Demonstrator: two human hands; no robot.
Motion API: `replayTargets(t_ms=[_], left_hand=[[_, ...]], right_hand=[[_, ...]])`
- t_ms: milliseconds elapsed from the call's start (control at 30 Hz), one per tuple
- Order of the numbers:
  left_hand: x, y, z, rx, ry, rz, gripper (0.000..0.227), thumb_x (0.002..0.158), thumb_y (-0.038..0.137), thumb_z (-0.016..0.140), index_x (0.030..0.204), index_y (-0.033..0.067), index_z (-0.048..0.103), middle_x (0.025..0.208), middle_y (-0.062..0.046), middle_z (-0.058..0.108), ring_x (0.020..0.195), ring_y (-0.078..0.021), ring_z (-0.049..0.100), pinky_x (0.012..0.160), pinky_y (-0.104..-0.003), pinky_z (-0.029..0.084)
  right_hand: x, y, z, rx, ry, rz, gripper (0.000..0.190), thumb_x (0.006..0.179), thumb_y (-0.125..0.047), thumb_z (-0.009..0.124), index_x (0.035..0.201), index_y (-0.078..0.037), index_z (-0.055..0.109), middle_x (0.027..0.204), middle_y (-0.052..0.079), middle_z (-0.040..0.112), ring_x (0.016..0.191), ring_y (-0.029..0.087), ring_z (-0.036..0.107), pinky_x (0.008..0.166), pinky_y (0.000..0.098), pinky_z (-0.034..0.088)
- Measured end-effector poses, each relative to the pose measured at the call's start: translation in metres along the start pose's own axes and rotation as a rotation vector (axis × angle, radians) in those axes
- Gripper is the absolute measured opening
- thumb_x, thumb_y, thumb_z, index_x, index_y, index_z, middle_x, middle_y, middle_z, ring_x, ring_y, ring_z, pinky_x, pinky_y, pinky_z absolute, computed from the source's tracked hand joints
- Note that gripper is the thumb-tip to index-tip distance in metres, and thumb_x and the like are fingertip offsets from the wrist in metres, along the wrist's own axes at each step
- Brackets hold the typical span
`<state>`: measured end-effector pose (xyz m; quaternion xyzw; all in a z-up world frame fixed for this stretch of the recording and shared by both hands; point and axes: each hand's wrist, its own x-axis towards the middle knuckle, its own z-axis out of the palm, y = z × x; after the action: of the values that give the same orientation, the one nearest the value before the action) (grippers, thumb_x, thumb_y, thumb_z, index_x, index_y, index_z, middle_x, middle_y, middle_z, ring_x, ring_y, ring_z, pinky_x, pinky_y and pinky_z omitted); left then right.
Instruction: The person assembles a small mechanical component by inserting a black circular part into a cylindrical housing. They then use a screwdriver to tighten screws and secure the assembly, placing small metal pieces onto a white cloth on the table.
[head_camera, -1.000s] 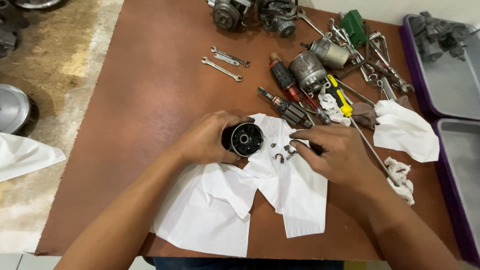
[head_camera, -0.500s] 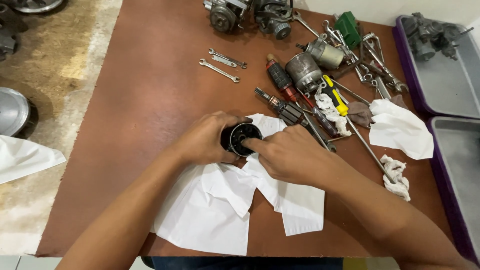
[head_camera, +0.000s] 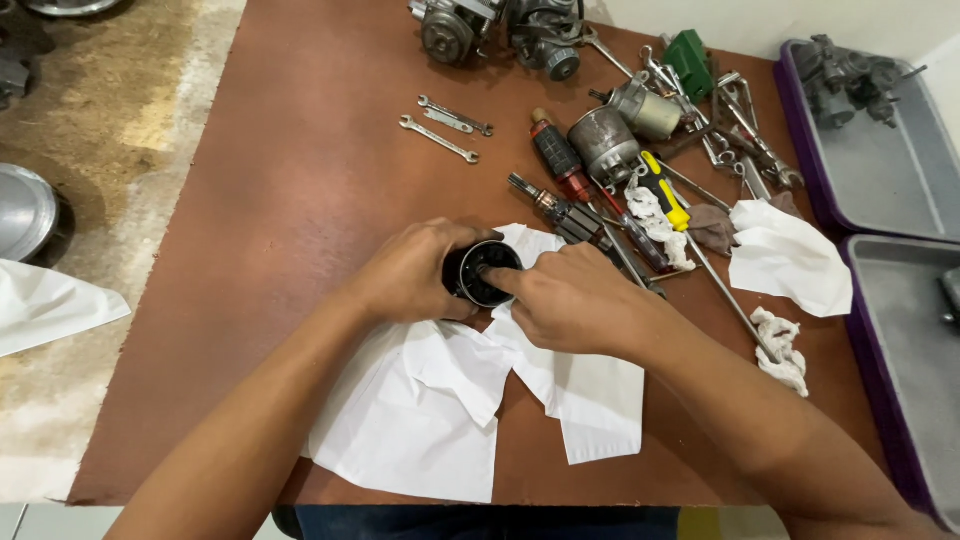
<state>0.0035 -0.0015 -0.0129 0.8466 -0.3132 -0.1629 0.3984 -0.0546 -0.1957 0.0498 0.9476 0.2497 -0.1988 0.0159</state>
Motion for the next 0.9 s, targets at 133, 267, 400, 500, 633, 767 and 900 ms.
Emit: replayTargets(t_ms=[133,267,400,500,633,767,900], left_hand=[[-0.002,0.002,0.001,-0.001,0.0,-0.002,0.069,0.052,0.024,0.092,0.118,0.0172,0.073,0.108,-0.013,0.072,0.109,-0.0371,0.069,0.093,-0.047,0.055],[-0.004,0.004,0.0,-0.007,-0.003,0.006,0.072,0.052,0.023,0.092,0.12,0.0148,0.072,0.108,-0.015,0.072,0.11,-0.0388,0.068,0.092,-0.048,0.055],[-0.007,0.007,-0.002,-0.031,0.005,-0.005,0.072,0.052,0.022,0.091,0.121,0.0138,0.072,0.109,-0.016,0.073,0.111,-0.0386,0.068,0.093,-0.048,0.054],[-0.006,0.008,-0.003,-0.05,0.018,0.017,0.07,0.051,0.021,0.092,0.118,0.0138,0.073,0.108,-0.015,0.073,0.109,-0.0387,0.069,0.091,-0.048,0.055],[-0.005,0.009,-0.001,-0.045,0.016,0.012,0.07,0.051,0.021,0.092,0.118,0.0126,0.073,0.108,-0.016,0.073,0.109,-0.0393,0.069,0.09,-0.049,0.055],[-0.002,-0.004,0.005,-0.002,0.029,0.048,0.077,0.051,0.025,0.09,0.125,0.0154,0.07,0.111,-0.013,0.073,0.114,-0.0364,0.067,0.091,-0.049,0.055],[-0.002,-0.011,0.01,0.084,0.041,0.157,0.078,0.054,0.027,0.087,0.129,0.016,0.068,0.114,-0.008,0.074,0.118,-0.0302,0.065,0.092,-0.046,0.055]], right_hand=[[0.004,0.002,0.001,0.083,-0.055,0.009,0.045,0.086,-0.021,0.051,0.125,-0.008,0.069,0.078,0.023,0.076,0.083,0.046,0.076,0.075,0.0537,0.056],[0.005,0.008,-0.001,0.235,-0.061,0.012,0.049,0.084,-0.024,0.052,0.127,-0.006,0.068,0.082,0.027,0.076,0.089,0.05,0.074,0.08,0.0578,0.054],[-0.007,0.007,-0.014,0.29,-0.037,0.037,0.055,0.083,-0.021,0.05,0.133,-0.006,0.064,0.081,0.031,0.074,0.092,0.054,0.071,0.083,0.0615,0.052],[-0.013,0.003,-0.016,0.28,-0.009,0.048,0.052,0.084,-0.019,0.049,0.132,-0.007,0.065,0.079,0.03,0.075,0.09,0.053,0.072,0.083,0.0597,0.054],[-0.014,0.003,-0.002,0.198,0.048,0.032,0.045,0.088,-0.022,0.049,0.126,-0.008,0.067,0.073,0.026,0.074,0.082,0.049,0.074,0.078,0.0562,0.056],[-0.018,0.011,0.003,0.207,0.299,-0.102,0.031,0.088,-0.014,0.054,0.112,-0.008,0.073,0.059,0.017,0.071,0.057,0.037,0.072,0.062,0.0443,0.056],[-0.033,0.023,0.013,0.357,0.644,-0.164,0.024,0.086,-0.007,0.064,0.108,-0.008,0.075,0.083,0.016,0.078,0.079,0.038,0.076,0.062,0.047,0.059]])
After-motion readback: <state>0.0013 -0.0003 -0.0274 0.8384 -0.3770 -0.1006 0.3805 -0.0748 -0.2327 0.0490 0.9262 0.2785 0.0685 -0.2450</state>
